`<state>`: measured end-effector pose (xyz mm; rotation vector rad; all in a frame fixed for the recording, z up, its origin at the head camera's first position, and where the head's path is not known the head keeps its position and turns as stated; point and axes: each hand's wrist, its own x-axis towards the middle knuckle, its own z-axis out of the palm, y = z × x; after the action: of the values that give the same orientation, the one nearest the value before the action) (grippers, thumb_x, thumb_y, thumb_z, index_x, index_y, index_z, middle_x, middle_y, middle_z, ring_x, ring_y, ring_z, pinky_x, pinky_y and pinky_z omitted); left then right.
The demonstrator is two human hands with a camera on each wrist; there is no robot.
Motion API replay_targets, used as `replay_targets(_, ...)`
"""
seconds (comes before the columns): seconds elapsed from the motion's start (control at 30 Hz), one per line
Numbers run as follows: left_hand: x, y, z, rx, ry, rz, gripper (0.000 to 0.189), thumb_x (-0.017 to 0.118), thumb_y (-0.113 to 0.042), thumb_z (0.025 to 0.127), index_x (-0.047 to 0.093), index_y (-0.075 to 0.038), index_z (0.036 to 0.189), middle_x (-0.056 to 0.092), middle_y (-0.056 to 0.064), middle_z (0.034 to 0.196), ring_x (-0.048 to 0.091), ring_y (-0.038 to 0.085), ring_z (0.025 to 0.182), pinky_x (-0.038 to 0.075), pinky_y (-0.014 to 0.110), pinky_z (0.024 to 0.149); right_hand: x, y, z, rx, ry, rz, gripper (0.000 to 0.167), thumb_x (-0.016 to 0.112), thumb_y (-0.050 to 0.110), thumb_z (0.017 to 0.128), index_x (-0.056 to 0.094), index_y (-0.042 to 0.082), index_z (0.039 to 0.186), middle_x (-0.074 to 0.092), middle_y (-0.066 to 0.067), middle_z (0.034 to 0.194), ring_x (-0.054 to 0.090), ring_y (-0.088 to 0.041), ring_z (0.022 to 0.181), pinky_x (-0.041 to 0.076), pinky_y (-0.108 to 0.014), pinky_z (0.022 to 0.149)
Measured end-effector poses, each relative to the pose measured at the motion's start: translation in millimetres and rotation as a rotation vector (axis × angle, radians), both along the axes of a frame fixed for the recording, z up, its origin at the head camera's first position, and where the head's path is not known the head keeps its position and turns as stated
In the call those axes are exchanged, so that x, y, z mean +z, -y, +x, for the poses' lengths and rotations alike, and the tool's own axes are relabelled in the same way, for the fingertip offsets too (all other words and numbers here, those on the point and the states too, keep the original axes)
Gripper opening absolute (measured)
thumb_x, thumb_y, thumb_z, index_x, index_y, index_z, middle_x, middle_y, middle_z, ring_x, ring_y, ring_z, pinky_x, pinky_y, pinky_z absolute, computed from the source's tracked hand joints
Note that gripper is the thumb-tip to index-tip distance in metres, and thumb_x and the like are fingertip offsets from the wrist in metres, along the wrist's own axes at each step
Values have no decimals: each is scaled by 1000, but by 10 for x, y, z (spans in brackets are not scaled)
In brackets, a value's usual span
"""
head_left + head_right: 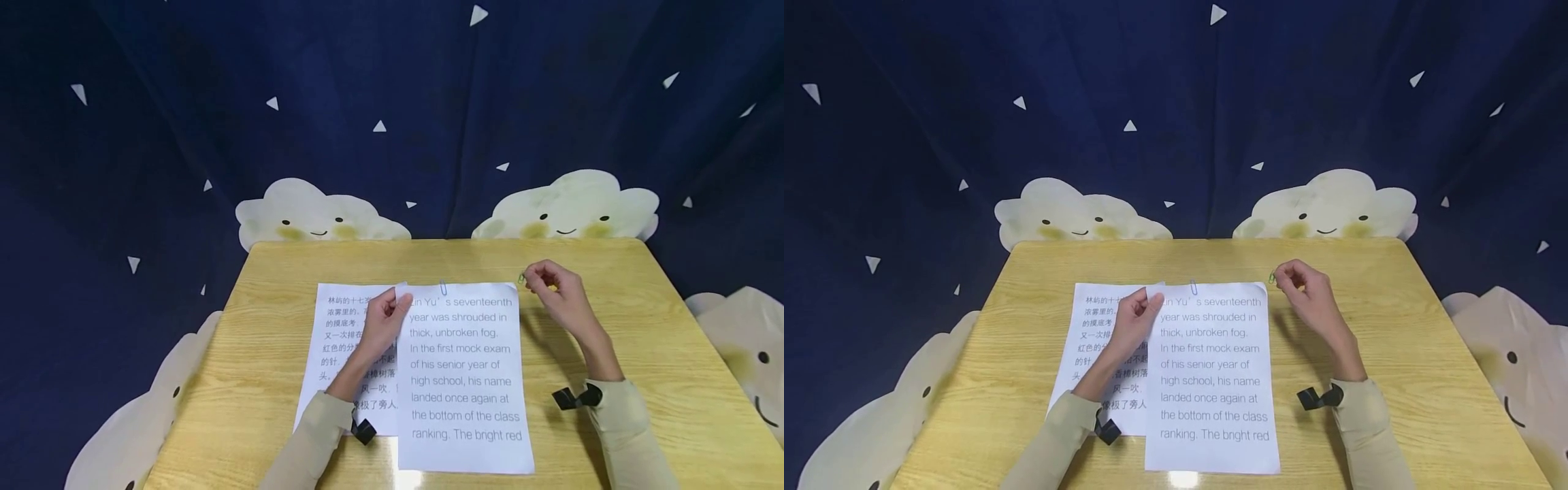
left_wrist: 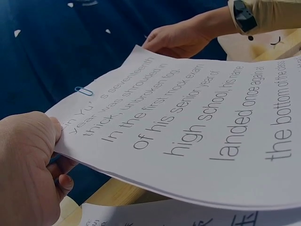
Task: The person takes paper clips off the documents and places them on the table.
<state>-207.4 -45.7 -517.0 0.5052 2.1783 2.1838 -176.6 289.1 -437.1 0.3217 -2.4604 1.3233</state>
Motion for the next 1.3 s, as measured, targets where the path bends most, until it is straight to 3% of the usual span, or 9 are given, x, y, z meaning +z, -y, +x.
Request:
replay_targets(0.27,11,4,-2,-8,18,-2,26,61,-24,108,72,-2,113,68,9,76,52,10,57,39,19,51,14,-27,-3,-11,12,29,15,58,3,106,66,-10,103,65,-21,87,58,-17,74,44,-18,63)
replay_targets(0.4,17,5,-1,-10,21,-5,26,60,-25,108,72,-3,114,68,6,77,53,10,58,40,19,52,-96,-115,-66,-18,28,22,19,53,6,109,64,-9,105,65,-25,91,61,-25,78,47,-17,65)
replay_targets(0.63,28,-6,7,-7,21,6,25,61,-22,108,72,-1,112,68,11,76,55,11,56,40,19,50,-232,-215,-128,-17,46,1,20,49,10,111,60,-6,107,61,-4,88,60,-26,78,46,-21,61)
replay_targets(0.87,-16,-9,-8,-18,32,7,26,61,-24,108,72,-3,117,71,12,80,58,11,58,43,19,51,-522,-378,-230,-70,103,46,24,47,20,113,60,-1,112,61,-7,91,60,-25,80,46,-21,62)
replay_targets(1.03,-12,-4,2,-17,29,0,25,60,-24,108,73,-4,117,71,12,80,57,11,58,42,19,51,-606,-446,-248,-80,114,60,26,50,24,112,62,0,112,61,-8,91,61,-25,80,47,-19,64)
replay_targets(1.3,-11,0,1,-14,29,-5,25,61,-24,108,73,-4,117,70,11,79,56,11,58,42,19,51,-700,-519,-281,-99,127,75,29,52,27,112,64,0,112,63,-22,96,62,-26,80,47,-15,67)
